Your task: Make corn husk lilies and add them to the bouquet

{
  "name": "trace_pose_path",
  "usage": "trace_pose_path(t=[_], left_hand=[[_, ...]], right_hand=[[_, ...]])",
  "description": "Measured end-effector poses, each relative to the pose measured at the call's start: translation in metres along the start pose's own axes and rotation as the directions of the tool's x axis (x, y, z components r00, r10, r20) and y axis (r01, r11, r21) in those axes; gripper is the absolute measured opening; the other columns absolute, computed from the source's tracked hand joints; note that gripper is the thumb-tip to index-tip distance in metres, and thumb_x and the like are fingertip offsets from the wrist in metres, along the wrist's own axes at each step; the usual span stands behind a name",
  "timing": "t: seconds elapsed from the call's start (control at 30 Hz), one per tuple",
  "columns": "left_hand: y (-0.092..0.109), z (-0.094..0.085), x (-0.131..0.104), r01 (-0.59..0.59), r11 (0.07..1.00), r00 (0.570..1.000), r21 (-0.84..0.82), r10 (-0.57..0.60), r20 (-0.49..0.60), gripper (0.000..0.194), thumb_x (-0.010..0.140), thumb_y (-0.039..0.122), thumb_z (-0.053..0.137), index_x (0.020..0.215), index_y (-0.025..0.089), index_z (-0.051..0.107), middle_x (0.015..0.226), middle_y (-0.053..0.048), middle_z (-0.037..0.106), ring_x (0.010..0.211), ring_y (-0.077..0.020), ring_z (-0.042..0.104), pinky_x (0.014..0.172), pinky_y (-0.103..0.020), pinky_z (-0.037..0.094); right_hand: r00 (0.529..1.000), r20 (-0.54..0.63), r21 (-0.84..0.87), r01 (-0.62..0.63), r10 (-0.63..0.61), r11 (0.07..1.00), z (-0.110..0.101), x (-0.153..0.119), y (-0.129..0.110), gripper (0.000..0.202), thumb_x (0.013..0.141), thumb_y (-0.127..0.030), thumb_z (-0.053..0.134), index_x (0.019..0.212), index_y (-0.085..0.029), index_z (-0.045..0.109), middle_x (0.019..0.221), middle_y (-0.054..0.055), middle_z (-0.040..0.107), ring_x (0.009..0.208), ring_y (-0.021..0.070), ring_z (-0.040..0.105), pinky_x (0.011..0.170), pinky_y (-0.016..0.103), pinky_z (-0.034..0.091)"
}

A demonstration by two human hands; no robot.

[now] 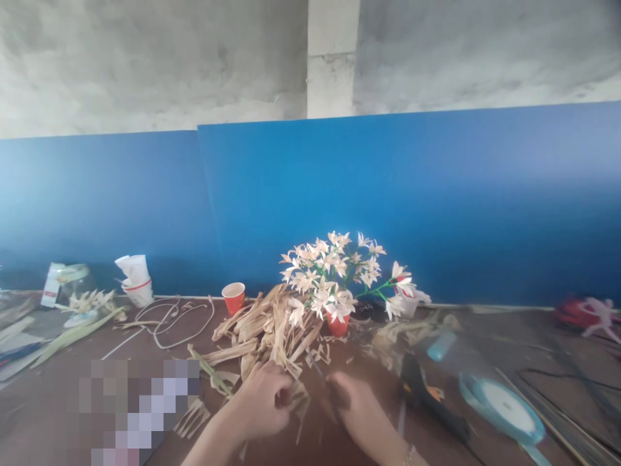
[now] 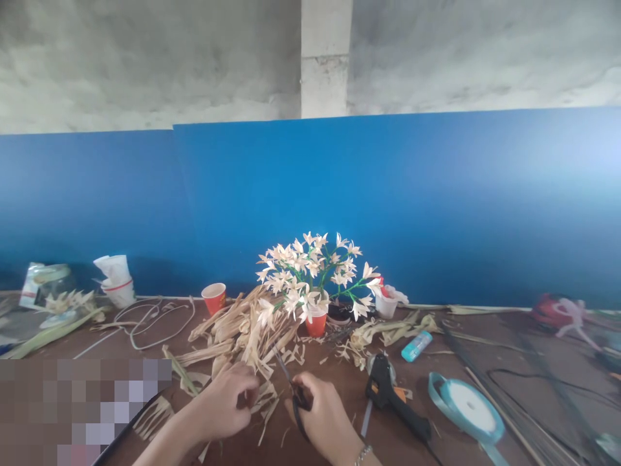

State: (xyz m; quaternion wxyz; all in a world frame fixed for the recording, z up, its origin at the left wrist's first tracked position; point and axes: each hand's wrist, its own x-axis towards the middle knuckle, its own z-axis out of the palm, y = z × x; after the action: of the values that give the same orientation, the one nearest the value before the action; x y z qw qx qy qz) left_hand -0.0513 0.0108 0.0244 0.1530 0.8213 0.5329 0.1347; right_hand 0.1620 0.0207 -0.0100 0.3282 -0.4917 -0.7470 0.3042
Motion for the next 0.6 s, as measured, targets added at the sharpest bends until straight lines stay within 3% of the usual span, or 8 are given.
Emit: trace_pose_path(t=[0.17, 0.4, 0.6], left_hand=[[-0.001, -0.002, 0.0, 0.006, 1.0, 1.0, -0.017, -0.006, 0.001, 0.017, 0.052, 0.007, 0.045, 0.059, 0.02, 0.053, 0.07, 0.0, 0.059, 0.073, -0.0177, 0.053, 0.066, -0.028, 0.035], [0.001, -0.002, 0.007, 0.006, 0.984, 0.99, -0.178, -0.031, -0.139, 0.015, 0.06, 0.008, 0.043, 0.062, 0.02, 0.052, 0.068, 0.001, 0.058, 0.071, -0.0153, 0.052, 0.065, -0.024, 0.036], [-0.002, 0.0, 0.009, 0.113, 0.954, 0.987, -0.279, -0.14, -0.081, 0.016, 0.067, 0.014, 0.045, 0.068, 0.019, 0.06, 0.067, 0.001, 0.063, 0.066, -0.0143, 0.056, 0.061, -0.023, 0.039]], right_hand=[[1.0, 0.006, -0.003, 0.0, 0.0, 1.0, 0.001, 0.0, 0.002, 0.017, 0.078, -0.031, 0.05, 0.077, -0.017, 0.06, 0.06, -0.002, 0.06, 0.055, 0.0118, 0.052, 0.053, 0.02, 0.037], [1.0, 0.004, -0.043, -0.003, 0.003, 0.999, -0.002, -0.001, -0.006, 0.019, 0.077, -0.029, 0.048, 0.075, -0.016, 0.062, 0.061, 0.001, 0.062, 0.056, 0.0133, 0.054, 0.055, 0.021, 0.039], [1.0, -0.016, -0.051, 0.01, -0.011, 0.999, -0.001, 0.0, -0.003, 0.015, 0.074, -0.025, 0.049, 0.076, -0.017, 0.062, 0.06, 0.0, 0.062, 0.056, 0.0128, 0.053, 0.055, 0.021, 0.038]])
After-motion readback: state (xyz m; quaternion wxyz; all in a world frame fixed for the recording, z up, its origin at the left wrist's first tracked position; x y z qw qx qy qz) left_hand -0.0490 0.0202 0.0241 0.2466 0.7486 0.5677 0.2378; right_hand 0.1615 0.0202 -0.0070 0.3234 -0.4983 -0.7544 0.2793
